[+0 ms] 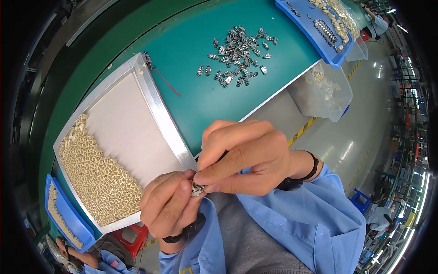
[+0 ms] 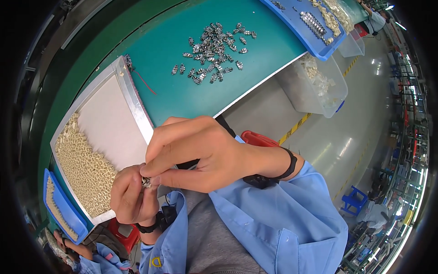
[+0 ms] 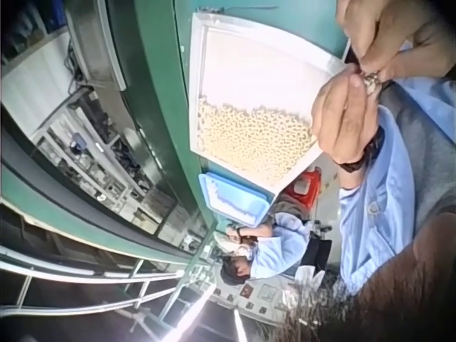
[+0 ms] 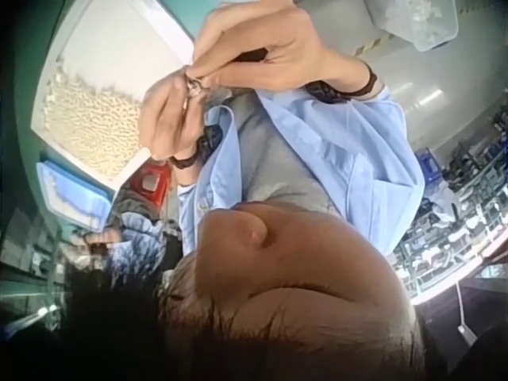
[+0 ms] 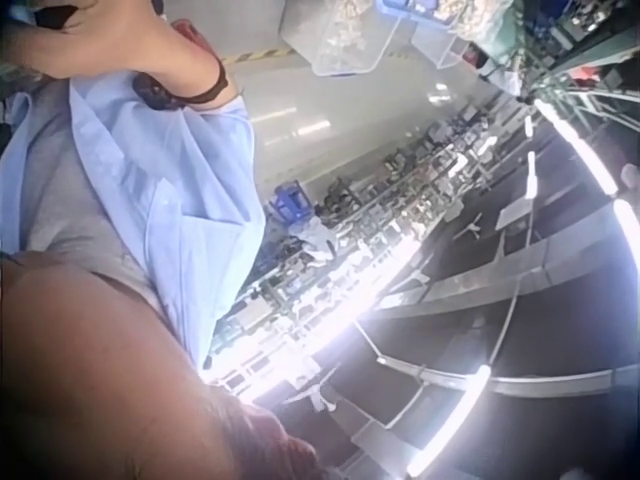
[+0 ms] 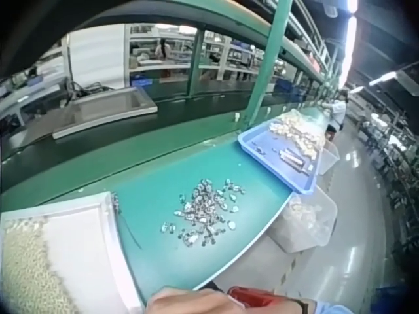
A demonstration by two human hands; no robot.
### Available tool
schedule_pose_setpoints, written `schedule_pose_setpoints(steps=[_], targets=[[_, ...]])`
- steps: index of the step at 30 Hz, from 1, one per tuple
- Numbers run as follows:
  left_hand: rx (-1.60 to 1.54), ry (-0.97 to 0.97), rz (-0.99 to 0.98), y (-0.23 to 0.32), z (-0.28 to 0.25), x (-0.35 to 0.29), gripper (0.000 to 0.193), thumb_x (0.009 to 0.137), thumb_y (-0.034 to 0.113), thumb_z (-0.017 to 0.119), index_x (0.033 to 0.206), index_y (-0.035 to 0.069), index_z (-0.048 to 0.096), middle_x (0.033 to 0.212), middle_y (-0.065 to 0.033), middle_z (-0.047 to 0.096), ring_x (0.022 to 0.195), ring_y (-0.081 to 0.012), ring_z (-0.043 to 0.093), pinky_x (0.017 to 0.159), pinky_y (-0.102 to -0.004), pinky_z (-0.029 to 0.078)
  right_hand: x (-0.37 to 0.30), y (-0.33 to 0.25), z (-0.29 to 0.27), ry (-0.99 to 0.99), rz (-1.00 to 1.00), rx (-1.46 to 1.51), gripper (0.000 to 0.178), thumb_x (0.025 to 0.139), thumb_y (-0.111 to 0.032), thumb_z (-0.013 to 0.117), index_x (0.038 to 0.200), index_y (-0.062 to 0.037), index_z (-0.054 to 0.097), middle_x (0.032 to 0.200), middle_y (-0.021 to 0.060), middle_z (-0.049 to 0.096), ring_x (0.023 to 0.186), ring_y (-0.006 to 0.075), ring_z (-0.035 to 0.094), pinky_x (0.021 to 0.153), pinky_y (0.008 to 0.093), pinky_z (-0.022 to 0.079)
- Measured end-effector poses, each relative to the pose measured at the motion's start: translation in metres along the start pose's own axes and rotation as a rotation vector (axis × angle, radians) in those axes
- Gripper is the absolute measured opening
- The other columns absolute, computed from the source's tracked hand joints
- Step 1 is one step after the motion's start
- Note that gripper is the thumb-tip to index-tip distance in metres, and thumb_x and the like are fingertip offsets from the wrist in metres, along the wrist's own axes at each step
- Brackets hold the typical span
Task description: The person assembles components by hand by picking up a white plastic housing and a metal insert, fitting the metal piece into the housing, and placing the completed unit into a tray.
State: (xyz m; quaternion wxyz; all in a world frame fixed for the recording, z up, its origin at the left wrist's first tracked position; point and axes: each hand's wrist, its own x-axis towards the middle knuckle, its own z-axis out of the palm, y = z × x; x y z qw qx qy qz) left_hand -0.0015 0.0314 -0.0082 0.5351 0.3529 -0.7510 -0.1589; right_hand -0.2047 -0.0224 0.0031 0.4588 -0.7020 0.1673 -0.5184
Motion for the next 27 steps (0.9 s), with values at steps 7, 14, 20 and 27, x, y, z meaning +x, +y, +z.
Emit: schedule_pose_setpoints(steps=[7, 14, 20, 27], targets=[[0.009, -0.014, 0.032, -0.002, -0.003, -0.006, 0.039, 0.083, 0.003, 0.075, 0.120, -0.003, 0.065, 0.093, -0.0222, 0.069, 0.076, -0.0318, 0.070, 0.064, -0.0380, 0.058, -0.001, 0.000, 0.008, 0.055, -0.005, 0.023, 0.022, 0.075, 0.001, 0.085, 0.096, 0.0017, 0.078, 0.092, 0.0111, 0.072, 0.072, 0.0193, 0.065, 0.071, 0.0369, 0.051], [-0.108, 0.045, -0.004, -0.010, -0.001, -0.015, 0.033, 0.092, 0.012, 0.072, 0.120, -0.003, 0.062, 0.091, -0.0216, 0.069, 0.072, -0.0304, 0.071, 0.060, -0.0391, 0.061, 0.008, -0.010, 0.007, 0.058, 0.004, 0.005, 0.022, 0.075, -0.001, 0.085, 0.097, 0.0002, 0.078, 0.091, 0.0094, 0.071, 0.070, 0.0183, 0.065, 0.077, 0.0391, 0.053], [-0.103, 0.121, -0.028, -0.007, -0.001, -0.024, 0.034, 0.096, 0.015, 0.067, 0.125, -0.002, 0.059, 0.094, -0.0223, 0.068, 0.073, -0.0298, 0.070, 0.061, -0.0392, 0.060, 0.011, -0.012, 0.014, 0.054, -0.046, -0.015, 0.022, 0.077, -0.003, 0.084, 0.098, -0.0027, 0.078, 0.090, 0.0059, 0.071, 0.068, 0.0160, 0.065, 0.079, 0.0393, 0.053], [-0.076, 0.081, -0.018, -0.007, -0.003, -0.023, 0.036, 0.097, 0.015, 0.065, 0.128, -0.002, 0.058, 0.097, -0.0231, 0.067, 0.073, -0.0301, 0.070, 0.062, -0.0393, 0.060, 0.006, -0.012, 0.016, 0.094, -0.067, -0.052, 0.020, 0.078, -0.004, 0.083, 0.098, -0.0036, 0.077, 0.090, 0.0040, 0.071, 0.065, 0.0137, 0.064, 0.081, 0.0392, 0.052]])
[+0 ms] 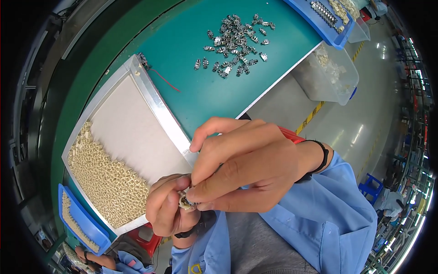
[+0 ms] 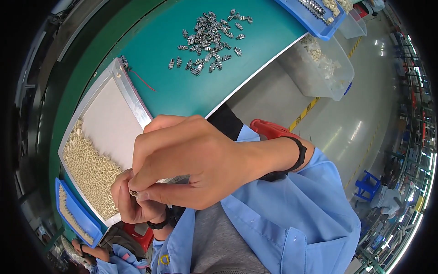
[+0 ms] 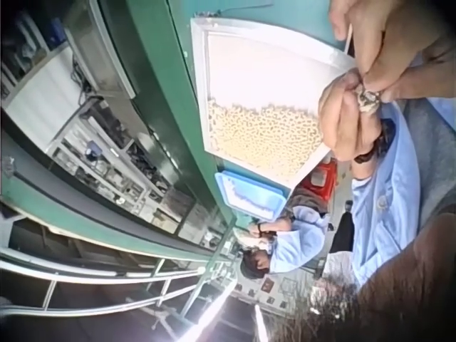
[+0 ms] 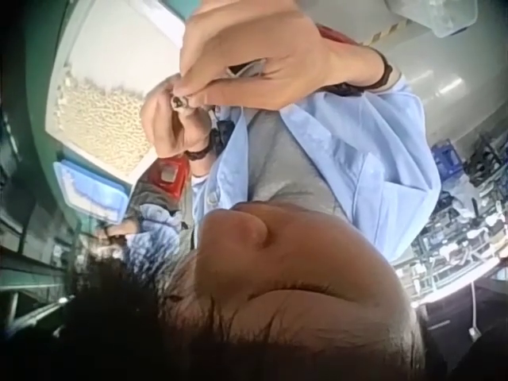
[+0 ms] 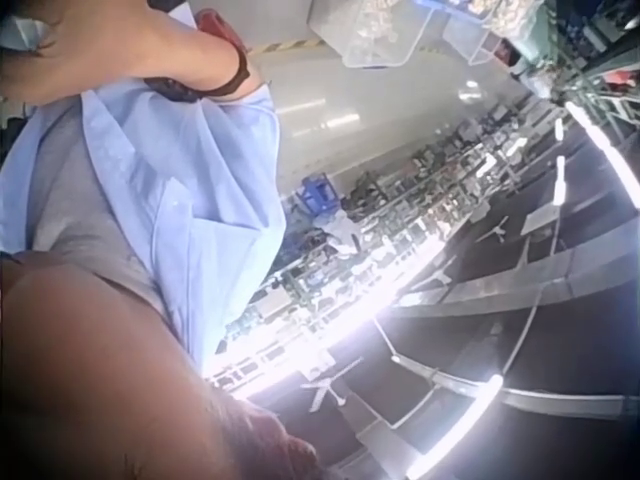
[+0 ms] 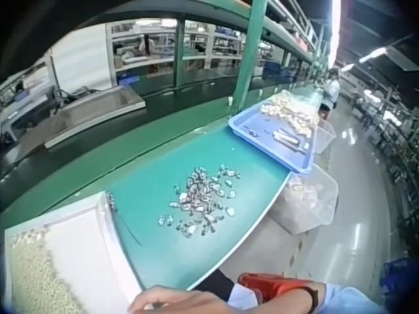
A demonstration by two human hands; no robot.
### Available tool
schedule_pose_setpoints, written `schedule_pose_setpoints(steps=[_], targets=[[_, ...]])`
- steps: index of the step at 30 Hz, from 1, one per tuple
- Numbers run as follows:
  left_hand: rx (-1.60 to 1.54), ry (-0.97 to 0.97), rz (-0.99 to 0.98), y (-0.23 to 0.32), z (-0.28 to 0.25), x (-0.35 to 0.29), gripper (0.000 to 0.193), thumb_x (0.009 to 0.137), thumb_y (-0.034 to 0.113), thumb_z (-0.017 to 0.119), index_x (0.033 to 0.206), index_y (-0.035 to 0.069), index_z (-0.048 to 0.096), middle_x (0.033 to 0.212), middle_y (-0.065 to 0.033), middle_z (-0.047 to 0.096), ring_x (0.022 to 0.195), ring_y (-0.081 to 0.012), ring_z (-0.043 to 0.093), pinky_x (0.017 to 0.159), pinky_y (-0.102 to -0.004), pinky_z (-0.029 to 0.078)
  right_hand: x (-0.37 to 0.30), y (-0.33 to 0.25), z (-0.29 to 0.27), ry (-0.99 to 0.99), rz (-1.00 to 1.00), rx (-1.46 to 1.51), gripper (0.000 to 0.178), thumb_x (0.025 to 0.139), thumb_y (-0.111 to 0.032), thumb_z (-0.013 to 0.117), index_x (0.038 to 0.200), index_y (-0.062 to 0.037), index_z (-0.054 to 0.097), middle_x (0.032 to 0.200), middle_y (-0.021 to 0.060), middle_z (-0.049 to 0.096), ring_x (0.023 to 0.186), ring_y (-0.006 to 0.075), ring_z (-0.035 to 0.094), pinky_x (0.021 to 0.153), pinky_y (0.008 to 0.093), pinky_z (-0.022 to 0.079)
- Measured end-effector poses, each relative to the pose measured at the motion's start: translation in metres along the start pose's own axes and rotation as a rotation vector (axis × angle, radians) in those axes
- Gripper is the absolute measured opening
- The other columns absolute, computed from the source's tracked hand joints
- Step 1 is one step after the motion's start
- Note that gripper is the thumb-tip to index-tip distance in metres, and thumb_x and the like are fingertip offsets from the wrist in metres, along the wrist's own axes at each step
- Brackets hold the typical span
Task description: The person assembles components by hand by picking up a white plastic housing and a metal insert, fitting the metal piece into the housing, and placing the completed unit into a tray.
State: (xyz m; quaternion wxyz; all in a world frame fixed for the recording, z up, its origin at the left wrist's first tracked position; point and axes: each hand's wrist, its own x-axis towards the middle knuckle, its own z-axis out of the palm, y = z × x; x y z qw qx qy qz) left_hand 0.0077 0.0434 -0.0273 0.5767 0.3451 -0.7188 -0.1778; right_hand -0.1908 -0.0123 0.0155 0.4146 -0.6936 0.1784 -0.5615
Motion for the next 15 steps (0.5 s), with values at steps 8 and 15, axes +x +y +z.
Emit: schedule_pose_setpoints(steps=[8, 15], targets=[[-0.032, 0.003, -0.001, -0.0006, 0.0021, 0.0007, 0.036, 0.098, 0.016, 0.064, 0.129, -0.002, 0.058, 0.097, -0.0233, 0.067, 0.074, -0.0306, 0.069, 0.062, -0.0392, 0.060, 0.0002, -0.0002, -0.0012, 0.003, -0.013, -0.010, 0.019, 0.078, -0.004, 0.083, 0.097, -0.0037, 0.077, 0.090, 0.0042, 0.071, 0.066, 0.0136, 0.065, 0.081, 0.0399, 0.053], [0.017, -0.006, -0.002, 0.0011, 0.0042, 0.0049, 0.035, 0.099, 0.018, 0.063, 0.126, -0.003, 0.059, 0.095, -0.0233, 0.067, 0.073, -0.0307, 0.069, 0.061, -0.0393, 0.059, 0.0011, -0.0039, -0.0040, -0.003, 0.023, -0.056, 0.018, 0.078, -0.004, 0.082, 0.096, -0.0032, 0.077, 0.086, 0.0044, 0.070, 0.066, 0.0154, 0.065, 0.080, 0.0401, 0.056]])
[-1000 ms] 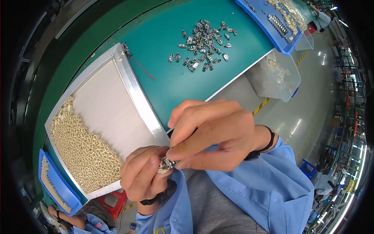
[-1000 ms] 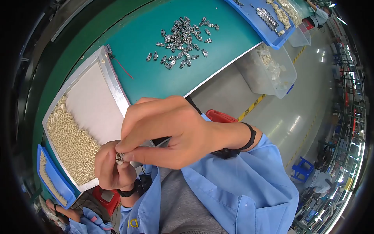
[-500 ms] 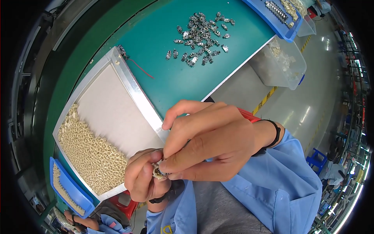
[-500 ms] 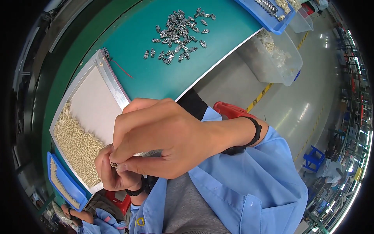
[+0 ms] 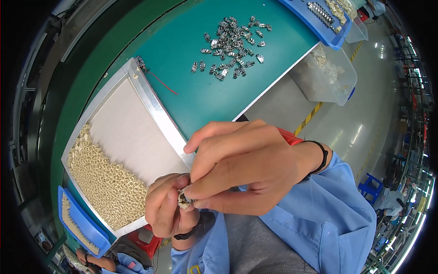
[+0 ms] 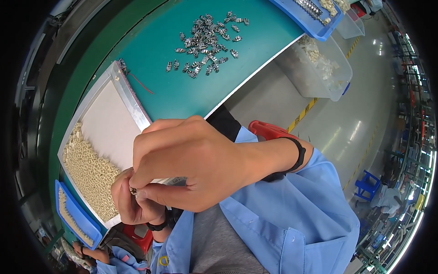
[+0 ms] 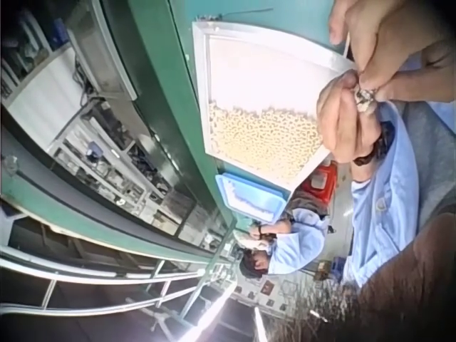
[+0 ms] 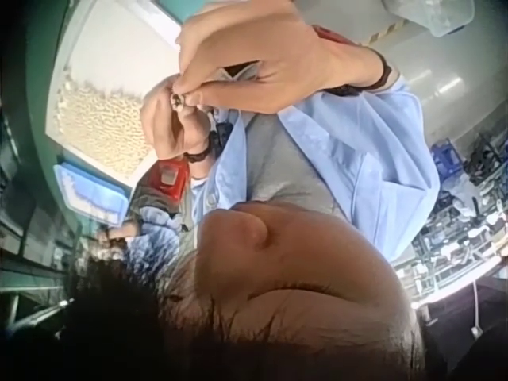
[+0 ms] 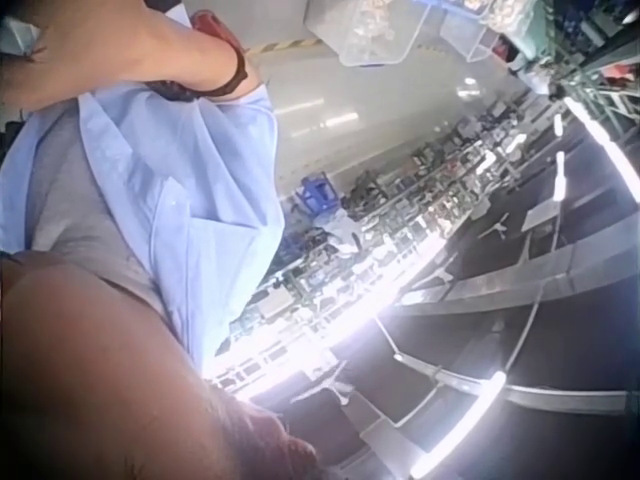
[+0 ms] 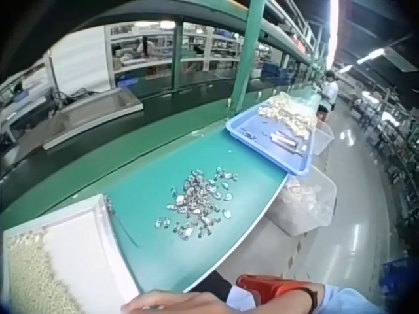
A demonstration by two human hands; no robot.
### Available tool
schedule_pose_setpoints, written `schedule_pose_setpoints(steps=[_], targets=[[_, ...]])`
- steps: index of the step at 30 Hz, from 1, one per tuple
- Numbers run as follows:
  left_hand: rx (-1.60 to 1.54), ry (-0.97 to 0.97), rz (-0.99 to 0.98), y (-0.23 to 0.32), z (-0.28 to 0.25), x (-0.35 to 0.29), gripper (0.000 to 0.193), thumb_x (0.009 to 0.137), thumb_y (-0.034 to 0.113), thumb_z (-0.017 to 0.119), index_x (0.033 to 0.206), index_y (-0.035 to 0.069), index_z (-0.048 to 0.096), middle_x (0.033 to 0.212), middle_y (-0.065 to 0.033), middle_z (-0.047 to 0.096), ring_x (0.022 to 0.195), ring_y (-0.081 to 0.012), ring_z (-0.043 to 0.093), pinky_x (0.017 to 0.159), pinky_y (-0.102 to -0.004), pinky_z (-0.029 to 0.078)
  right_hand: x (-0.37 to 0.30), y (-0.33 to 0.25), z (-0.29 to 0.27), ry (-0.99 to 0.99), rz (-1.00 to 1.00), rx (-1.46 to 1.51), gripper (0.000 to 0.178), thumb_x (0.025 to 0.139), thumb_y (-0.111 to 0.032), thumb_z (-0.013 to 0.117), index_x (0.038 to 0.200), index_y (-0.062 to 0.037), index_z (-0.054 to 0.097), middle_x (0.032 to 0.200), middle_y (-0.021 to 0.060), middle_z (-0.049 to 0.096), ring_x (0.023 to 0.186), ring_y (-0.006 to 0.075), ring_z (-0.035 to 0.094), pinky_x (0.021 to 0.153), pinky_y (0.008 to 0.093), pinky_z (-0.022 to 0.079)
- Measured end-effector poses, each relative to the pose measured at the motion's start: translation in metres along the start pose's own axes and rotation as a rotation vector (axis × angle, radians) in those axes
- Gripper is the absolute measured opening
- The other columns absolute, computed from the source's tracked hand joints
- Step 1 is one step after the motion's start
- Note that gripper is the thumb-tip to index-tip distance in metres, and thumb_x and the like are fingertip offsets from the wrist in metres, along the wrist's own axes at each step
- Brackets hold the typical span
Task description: The person assembles components by hand by picking up a white plastic housing and a metal insert, fitting the metal piece into the housing, and placing the completed unit into a tray.
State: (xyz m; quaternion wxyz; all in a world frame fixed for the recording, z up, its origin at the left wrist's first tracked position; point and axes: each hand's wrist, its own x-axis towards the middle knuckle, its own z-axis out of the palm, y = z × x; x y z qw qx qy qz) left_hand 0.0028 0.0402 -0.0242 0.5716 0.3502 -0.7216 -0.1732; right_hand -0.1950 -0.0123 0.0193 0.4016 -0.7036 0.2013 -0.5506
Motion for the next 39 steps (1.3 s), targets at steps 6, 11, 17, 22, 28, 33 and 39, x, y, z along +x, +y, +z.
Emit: schedule_pose_setpoints(steps=[6, 11, 17, 22, 28, 33, 39], targets=[[0.076, 0.008, -0.022, 0.000, 0.002, 0.001, 0.034, 0.101, 0.021, 0.061, 0.123, -0.005, 0.060, 0.092, -0.0215, 0.067, 0.070, -0.0298, 0.068, 0.060, -0.0396, 0.058, 0.005, -0.003, -0.002, -0.067, 0.068, -0.091, 0.016, 0.079, -0.003, 0.079, 0.095, -0.0022, 0.076, 0.085, 0.0054, 0.069, 0.066, 0.0178, 0.065, 0.080, 0.0387, 0.057], [0.085, 0.027, -0.032, -0.002, 0.004, 0.002, 0.035, 0.101, 0.023, 0.061, 0.123, -0.004, 0.060, 0.090, -0.0201, 0.067, 0.070, -0.0288, 0.068, 0.060, -0.0394, 0.057, -0.001, 0.007, 0.008, 0.017, -0.011, -0.062, 0.017, 0.079, -0.004, 0.081, 0.096, -0.0020, 0.076, 0.086, 0.0062, 0.069, 0.067, 0.0188, 0.065, 0.079, 0.0380, 0.057], [-0.053, 0.096, -0.112, -0.006, 0.010, 0.000, 0.036, 0.102, 0.028, 0.060, 0.120, -0.004, 0.062, 0.086, -0.0169, 0.066, 0.067, -0.0265, 0.066, 0.059, -0.0380, 0.056, -0.001, 0.008, 0.002, 0.057, -0.062, -0.075, 0.020, 0.079, -0.007, 0.084, 0.095, -0.0008, 0.076, 0.086, 0.0071, 0.069, 0.068, 0.0189, 0.067, 0.078, 0.0392, 0.058], [-0.122, 0.119, -0.121, -0.004, 0.014, 0.002, 0.037, 0.102, 0.030, 0.060, 0.118, -0.003, 0.062, 0.084, -0.0151, 0.065, 0.067, -0.0258, 0.065, 0.059, -0.0374, 0.056, 0.009, 0.005, -0.008, -0.004, -0.087, -0.118, 0.018, 0.079, -0.007, 0.084, 0.092, -0.0004, 0.075, 0.086, 0.0071, 0.070, 0.067, 0.0187, 0.068, 0.080, 0.0424, 0.060], [-0.116, 0.113, -0.092, -0.002, 0.015, 0.004, 0.036, 0.101, 0.028, 0.062, 0.117, -0.004, 0.062, 0.086, -0.0155, 0.065, 0.068, -0.0264, 0.066, 0.060, -0.0377, 0.056, 0.007, 0.008, -0.006, 0.010, -0.101, -0.102, 0.016, 0.079, -0.007, 0.084, 0.091, -0.0003, 0.075, 0.085, 0.0069, 0.070, 0.066, 0.0184, 0.068, 0.082, 0.0436, 0.060], [-0.098, 0.101, -0.072, -0.004, 0.015, 0.003, 0.035, 0.100, 0.026, 0.063, 0.117, -0.005, 0.062, 0.088, -0.0164, 0.066, 0.070, -0.0270, 0.066, 0.060, -0.0379, 0.056, 0.005, 0.010, -0.005, 0.033, -0.142, -0.128, 0.016, 0.080, -0.006, 0.083, 0.092, 0.0002, 0.075, 0.085, 0.0069, 0.070, 0.065, 0.0179, 0.068, 0.083, 0.0445, 0.059], [-0.073, 0.070, -0.065, -0.004, 0.014, 0.003, 0.036, 0.100, 0.026, 0.064, 0.116, -0.006, 0.063, 0.089, -0.0173, 0.067, 0.070, -0.0275, 0.066, 0.061, -0.0384, 0.056, 0.003, 0.011, -0.003, 0.046, -0.161, -0.124, 0.015, 0.080, -0.005, 0.082, 0.092, 0.0007, 0.075, 0.085, 0.0068, 0.070, 0.064, 0.0175, 0.067, 0.084, 0.0456, 0.059]])
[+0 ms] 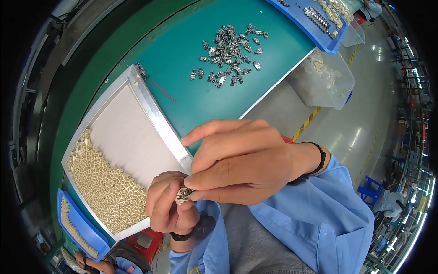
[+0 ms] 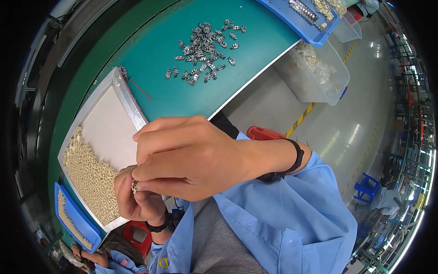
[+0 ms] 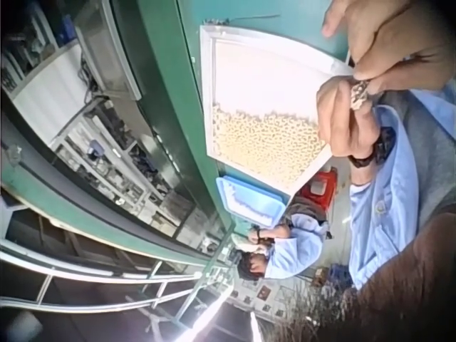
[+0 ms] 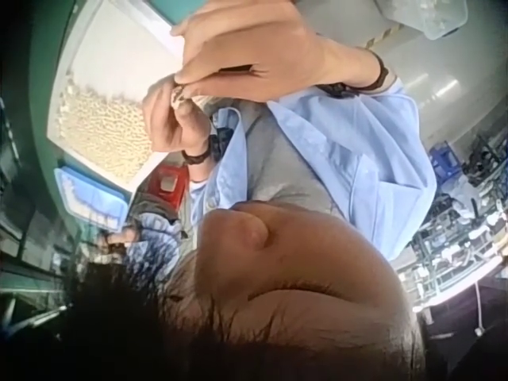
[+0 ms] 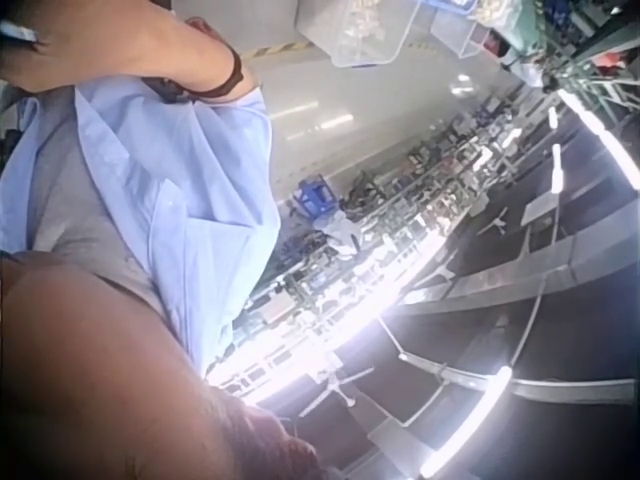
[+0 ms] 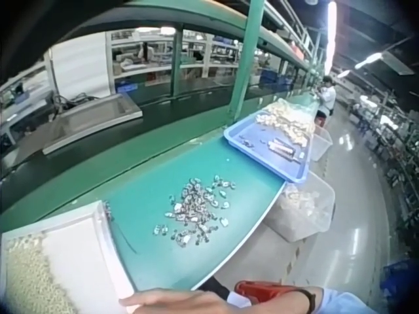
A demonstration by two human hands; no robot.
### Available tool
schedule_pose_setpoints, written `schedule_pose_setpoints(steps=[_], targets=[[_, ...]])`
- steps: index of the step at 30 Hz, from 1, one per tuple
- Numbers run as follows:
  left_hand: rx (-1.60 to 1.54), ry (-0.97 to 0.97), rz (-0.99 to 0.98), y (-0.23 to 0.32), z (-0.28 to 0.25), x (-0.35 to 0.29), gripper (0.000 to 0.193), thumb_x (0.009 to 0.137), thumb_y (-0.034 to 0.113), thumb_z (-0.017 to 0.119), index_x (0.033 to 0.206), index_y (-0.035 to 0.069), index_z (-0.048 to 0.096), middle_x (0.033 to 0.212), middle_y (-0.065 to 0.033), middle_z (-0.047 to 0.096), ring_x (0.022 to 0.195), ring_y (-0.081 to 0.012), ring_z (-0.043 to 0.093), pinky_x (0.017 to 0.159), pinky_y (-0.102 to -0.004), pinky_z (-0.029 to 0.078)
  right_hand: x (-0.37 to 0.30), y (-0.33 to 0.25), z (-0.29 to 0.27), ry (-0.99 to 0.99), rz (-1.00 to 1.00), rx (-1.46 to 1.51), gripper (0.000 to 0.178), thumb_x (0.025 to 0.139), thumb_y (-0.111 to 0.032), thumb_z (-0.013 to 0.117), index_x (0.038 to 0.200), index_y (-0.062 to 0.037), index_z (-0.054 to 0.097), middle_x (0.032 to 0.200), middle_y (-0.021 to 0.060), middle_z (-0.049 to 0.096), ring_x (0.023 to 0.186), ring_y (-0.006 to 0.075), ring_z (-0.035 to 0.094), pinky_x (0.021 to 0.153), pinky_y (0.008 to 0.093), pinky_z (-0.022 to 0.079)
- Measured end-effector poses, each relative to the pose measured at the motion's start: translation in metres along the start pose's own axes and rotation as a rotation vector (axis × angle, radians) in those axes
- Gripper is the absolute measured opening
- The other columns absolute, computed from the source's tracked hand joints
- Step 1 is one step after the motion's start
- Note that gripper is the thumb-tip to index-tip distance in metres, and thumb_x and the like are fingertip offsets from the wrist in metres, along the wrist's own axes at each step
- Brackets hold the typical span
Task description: The person assembles components by hand by picking up a white plastic housing and a metal insert, fitting the metal piece into the housing, and placing the completed unit into a tray.
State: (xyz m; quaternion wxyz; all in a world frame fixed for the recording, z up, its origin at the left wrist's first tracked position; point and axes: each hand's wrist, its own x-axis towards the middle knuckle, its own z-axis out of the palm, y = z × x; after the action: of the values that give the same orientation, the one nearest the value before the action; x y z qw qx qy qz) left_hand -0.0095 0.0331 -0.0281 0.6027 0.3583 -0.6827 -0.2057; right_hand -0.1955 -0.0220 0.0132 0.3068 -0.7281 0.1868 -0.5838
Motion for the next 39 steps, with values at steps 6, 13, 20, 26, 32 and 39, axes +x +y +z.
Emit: schedule_pose_setpoints(steps=[6, 13, 20, 26, 32, 39], targets=[[-0.053, 0.021, -0.013, -0.001, 0.002, 0.000, 0.035, 0.100, 0.025, 0.064, 0.116, -0.006, 0.064, 0.089, -0.0172, 0.067, 0.071, -0.0278, 0.067, 0.062, -0.0388, 0.056, 0.001, -0.001, -0.003, -0.013, 0.008, -0.022, 0.015, 0.079, -0.004, 0.082, 0.091, 0.0005, 0.075, 0.084, 0.0064, 0.070, 0.063, 0.0173, 0.067, 0.086, 0.0458, 0.059], [-0.046, -0.022, -0.052, 0.000, -0.002, -0.003, 0.037, 0.100, 0.027, 0.063, 0.117, -0.005, 0.064, 0.092, -0.0185, 0.067, 0.077, -0.0282, 0.066, 0.068, -0.0384, 0.054, 0.003, -0.005, -0.008, -0.036, 0.059, -0.029, 0.015, 0.079, -0.005, 0.083, 0.091, -0.0008, 0.075, 0.083, 0.0063, 0.069, 0.064, 0.0177, 0.066, 0.086, 0.0450, 0.059], [-0.063, -0.040, -0.113, 0.003, -0.005, -0.005, 0.043, 0.102, 0.034, 0.059, 0.120, -0.004, 0.063, 0.099, -0.0207, 0.067, 0.088, -0.0290, 0.065, 0.079, -0.0376, 0.051, 0.001, -0.001, -0.013, -0.098, 0.098, -0.022, 0.016, 0.078, -0.006, 0.083, 0.091, -0.0013, 0.075, 0.082, 0.0059, 0.068, 0.064, 0.0182, 0.065, 0.083, 0.0429, 0.058], [-0.057, -0.011, -0.064, -0.001, 0.000, -0.001, 0.037, 0.099, 0.027, 0.063, 0.116, -0.006, 0.064, 0.091, -0.0185, 0.067, 0.077, -0.0284, 0.066, 0.068, -0.0385, 0.054, 0.003, -0.001, -0.009, -0.081, 0.045, -0.029, 0.014, 0.080, -0.007, 0.083, 0.089, -0.0009, 0.075, 0.083, 0.0063, 0.068, 0.064, 0.0182, 0.065, 0.083, 0.0432, 0.058], [-0.063, -0.009, -0.033, -0.001, 0.002, 0.002, 0.034, 0.098, 0.022, 0.064, 0.113, -0.008, 0.065, 0.087, -0.0187, 0.067, 0.071, -0.0284, 0.066, 0.063, -0.0394, 0.055, 0.003, -0.001, -0.008, -0.059, 0.005, -0.044, 0.013, 0.080, -0.007, 0.083, 0.087, -0.0005, 0.074, 0.083, 0.0063, 0.068, 0.062, 0.0177, 0.064, 0.084, 0.0433, 0.058], [-0.062, -0.016, -0.043, -0.001, 0.004, 0.001, 0.033, 0.098, 0.022, 0.064, 0.111, -0.008, 0.065, 0.085, -0.0194, 0.068, 0.070, -0.0283, 0.065, 0.062, -0.0399, 0.055, 0.002, 0.002, -0.009, -0.069, -0.026, -0.045, 0.013, 0.081, -0.007, 0.082, 0.086, 0.0005, 0.073, 0.083, 0.0062, 0.067, 0.059, 0.0173, 0.063, 0.084, 0.0434, 0.058]])
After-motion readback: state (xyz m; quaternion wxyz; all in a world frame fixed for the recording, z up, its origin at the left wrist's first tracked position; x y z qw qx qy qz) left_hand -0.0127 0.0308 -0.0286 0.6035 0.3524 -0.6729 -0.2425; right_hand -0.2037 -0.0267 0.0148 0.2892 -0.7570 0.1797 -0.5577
